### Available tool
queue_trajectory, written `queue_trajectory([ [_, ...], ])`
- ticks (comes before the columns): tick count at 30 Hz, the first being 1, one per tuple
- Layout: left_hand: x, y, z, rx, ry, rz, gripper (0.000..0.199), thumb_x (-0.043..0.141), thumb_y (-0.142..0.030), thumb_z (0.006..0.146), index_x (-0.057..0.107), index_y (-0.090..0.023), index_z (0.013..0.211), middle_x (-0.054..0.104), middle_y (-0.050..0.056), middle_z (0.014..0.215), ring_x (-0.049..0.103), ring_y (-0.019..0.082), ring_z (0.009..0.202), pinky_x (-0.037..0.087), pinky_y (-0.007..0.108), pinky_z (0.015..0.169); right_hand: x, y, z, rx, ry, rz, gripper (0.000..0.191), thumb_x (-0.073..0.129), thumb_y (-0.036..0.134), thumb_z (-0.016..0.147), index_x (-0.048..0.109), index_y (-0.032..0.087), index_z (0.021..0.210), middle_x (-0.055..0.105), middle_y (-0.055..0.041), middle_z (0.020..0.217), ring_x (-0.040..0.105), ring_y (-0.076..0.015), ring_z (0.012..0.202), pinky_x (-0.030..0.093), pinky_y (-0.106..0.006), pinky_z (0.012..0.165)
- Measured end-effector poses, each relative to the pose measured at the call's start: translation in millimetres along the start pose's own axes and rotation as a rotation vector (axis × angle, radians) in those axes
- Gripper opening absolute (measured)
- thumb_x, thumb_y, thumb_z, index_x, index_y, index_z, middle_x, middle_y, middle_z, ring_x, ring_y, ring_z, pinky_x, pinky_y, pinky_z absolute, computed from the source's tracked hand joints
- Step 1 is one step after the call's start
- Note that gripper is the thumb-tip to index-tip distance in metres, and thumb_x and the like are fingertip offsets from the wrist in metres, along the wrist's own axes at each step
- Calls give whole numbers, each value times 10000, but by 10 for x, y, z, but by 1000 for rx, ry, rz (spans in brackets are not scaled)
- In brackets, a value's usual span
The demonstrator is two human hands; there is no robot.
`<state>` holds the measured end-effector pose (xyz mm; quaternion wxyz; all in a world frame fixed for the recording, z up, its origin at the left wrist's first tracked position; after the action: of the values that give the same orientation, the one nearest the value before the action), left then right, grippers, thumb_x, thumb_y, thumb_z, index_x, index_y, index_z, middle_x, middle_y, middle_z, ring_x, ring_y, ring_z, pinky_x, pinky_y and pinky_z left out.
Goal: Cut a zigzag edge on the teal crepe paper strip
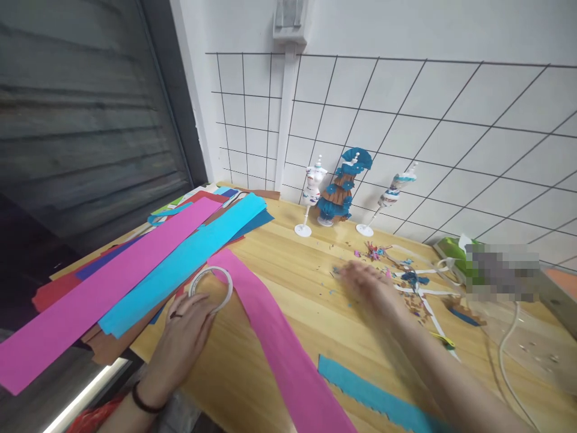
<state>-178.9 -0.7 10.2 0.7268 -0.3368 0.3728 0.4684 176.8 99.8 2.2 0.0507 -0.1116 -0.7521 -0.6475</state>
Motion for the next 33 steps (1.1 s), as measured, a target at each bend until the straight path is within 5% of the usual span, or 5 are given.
queue_trajectory([
  [4, 6, 13, -1, -9, -10, -21, 148, 415, -212, 842, 544, -208, 915, 649, 57, 980, 562, 216, 1002, 356, 444, 940, 354, -247, -134, 91, 143, -38, 302, 741, 320, 636, 660, 107, 834, 700, -155, 866, 660, -290, 838, 516, -476, 770],
  [11, 23, 27, -20, -16, -9, -18, 153, 414, -199, 838, 544, -206, 918, 645, 59, 982, 549, 214, 1020, 358, 438, 939, -182, 180, 227, -203, -188, -52, 277, 661, 411, 673, 581, 250, 884, 637, -1, 1046, 521, -160, 1106, 406, -282, 958],
  [21, 47, 40, -31, -5, 9, -10, 171, 411, -219, 838, 559, -209, 923, 649, 63, 968, 540, 228, 1041, 371, 439, 923, 254, -14, -1017, -140, 437, -1028, 186, 493, 318, 834, 625, 210, 907, 671, -40, 811, 615, -181, 725, 514, -290, 640],
  [27, 42, -4, -12, 9, 17, 26, 160, 412, -222, 847, 552, -202, 920, 639, 72, 1001, 536, 233, 1029, 359, 451, 931, -273, -97, -1321, -241, 393, -1394, 284, 537, 307, 791, 603, 249, 1062, 618, -76, 1126, 579, -254, 1016, 489, -352, 844],
  [33, 41, -34, 3, 19, 26, 26, 147, 425, -213, 843, 551, -194, 915, 638, 74, 997, 534, 232, 1033, 354, 446, 941, -258, -107, -1436, -172, 444, -1326, 210, 406, 259, 839, 548, 234, 687, 624, -7, 689, 599, -170, 626, 499, -253, 558],
])
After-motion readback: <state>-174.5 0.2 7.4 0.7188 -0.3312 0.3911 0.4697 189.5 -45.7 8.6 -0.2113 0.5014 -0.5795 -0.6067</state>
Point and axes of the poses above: each hand's wrist, its own z-axis towards the middle knuckle, its own x-axis out of the palm, y = z × x, the point moved 6 cm from there along z, towards the middle knuckle
